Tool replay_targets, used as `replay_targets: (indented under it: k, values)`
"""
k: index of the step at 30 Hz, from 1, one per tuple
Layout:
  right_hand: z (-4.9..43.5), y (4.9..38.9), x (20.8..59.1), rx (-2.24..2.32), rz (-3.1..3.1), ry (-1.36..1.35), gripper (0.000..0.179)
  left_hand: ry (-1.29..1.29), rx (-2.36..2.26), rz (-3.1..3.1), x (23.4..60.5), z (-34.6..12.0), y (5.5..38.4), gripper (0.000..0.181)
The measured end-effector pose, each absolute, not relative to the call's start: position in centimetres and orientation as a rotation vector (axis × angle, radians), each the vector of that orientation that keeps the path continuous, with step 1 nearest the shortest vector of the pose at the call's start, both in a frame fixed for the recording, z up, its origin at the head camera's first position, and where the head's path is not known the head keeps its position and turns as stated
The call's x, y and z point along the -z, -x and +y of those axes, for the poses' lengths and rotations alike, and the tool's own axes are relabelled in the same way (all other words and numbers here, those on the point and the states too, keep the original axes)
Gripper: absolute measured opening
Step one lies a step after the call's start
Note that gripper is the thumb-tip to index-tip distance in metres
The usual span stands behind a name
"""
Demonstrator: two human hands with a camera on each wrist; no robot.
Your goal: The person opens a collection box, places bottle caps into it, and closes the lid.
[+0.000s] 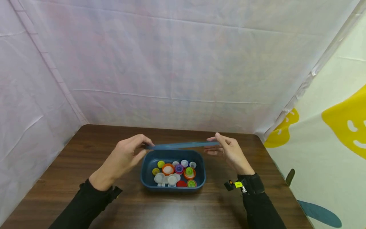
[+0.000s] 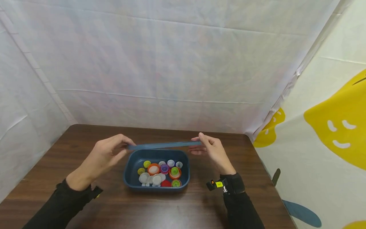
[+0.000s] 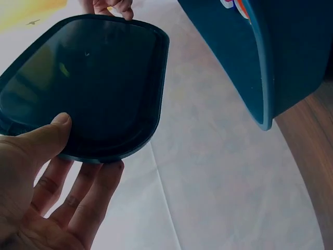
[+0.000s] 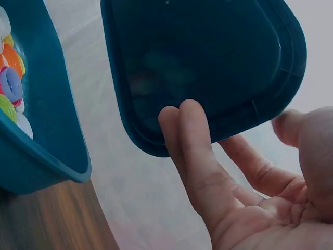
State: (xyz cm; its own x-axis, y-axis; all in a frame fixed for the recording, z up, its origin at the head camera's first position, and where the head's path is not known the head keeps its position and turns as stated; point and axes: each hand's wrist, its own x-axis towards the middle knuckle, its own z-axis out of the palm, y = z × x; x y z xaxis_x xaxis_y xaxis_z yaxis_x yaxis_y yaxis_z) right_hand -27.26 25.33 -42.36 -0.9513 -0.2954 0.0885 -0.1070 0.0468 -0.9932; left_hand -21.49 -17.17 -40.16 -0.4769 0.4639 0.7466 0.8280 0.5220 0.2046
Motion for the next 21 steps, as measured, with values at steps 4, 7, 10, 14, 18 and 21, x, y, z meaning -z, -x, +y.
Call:
replay_targets:
  k: [4,7,10,14,18,21]
  values:
    - [25.4,27.3,42.4,2.000,2.232,0.384,0.050,1.044,0.746,-2.157,40.6,-17.3,21.8,0.046]
    - [25.4,27.2,42.3,1.969,2.270,0.370,0.041,1.024,0.734,-2.163,40.8,-17.3,22.2,0.045]
    - [25.3,27.1,42.2,1.934,2.276,0.363,0.038,0.998,0.719,-2.159,41.1,-17.3,22.5,0.046]
    - [25.1,27.0,42.3,1.890,2.294,0.340,0.039,0.964,0.713,-2.168,41.5,-17.3,22.7,0.049]
    - [24.9,26.9,42.3,1.934,2.275,0.308,0.040,0.867,0.746,-2.285,41.7,-17.2,22.6,0.051]
    - [24.8,26.8,42.2,1.969,2.272,0.299,0.040,0.681,0.840,-2.468,41.5,-17.1,22.1,0.048]
